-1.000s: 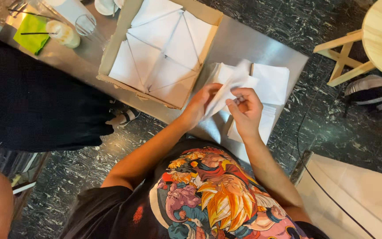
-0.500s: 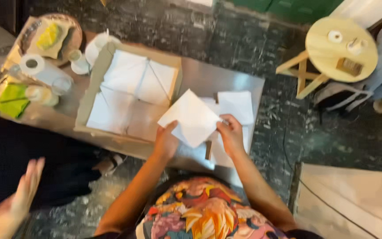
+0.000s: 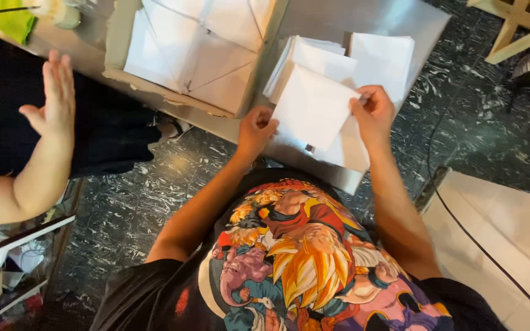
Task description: The person folds white square paper sheets into triangular shapes by hand. They repeatedly pick up sheets from a stack on the counter, fold them, and place the finished items into a cardboard box.
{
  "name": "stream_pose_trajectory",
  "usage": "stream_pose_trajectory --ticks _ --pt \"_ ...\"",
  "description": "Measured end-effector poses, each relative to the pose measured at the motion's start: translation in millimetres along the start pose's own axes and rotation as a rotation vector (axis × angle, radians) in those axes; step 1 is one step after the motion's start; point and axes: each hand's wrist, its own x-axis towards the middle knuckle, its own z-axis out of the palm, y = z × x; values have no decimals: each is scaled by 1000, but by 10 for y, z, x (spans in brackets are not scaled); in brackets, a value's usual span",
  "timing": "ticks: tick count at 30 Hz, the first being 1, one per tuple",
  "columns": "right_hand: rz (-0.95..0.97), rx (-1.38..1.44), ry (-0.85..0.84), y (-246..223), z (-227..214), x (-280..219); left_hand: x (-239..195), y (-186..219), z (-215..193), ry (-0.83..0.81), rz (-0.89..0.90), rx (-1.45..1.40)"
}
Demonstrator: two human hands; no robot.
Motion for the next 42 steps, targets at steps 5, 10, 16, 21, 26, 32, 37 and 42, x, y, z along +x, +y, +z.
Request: stream_pose_trajectory --ticks 5,10,16,21,26,32,37,42 --pt "-67 -73 -16 -111 104 435 61 589 83 5 189 106" --pt "-219 -349 -62 -230 212 645 312 1003 -253 54 465 335" --pt "-355 -427 39 -537 220 74 1447 544 -1134 53 649 898" --pt "-176 -338 21 -646 281 -403 1669 466 -1256 -212 123 1320" --pt "-92 -331 89 -726 315 -639 1687 381 -1212 -320 162 1367" --pt "-117 -338 138 -674 453 -613 1533 525 -1230 -253 285 1367" --pt "-154 -314 177 -682 692 -520 1537 392 -1180 -222 345 1331" --pt "-160 -303 152 -883 959 -510 1207 786 -1207 -214 439 1211"
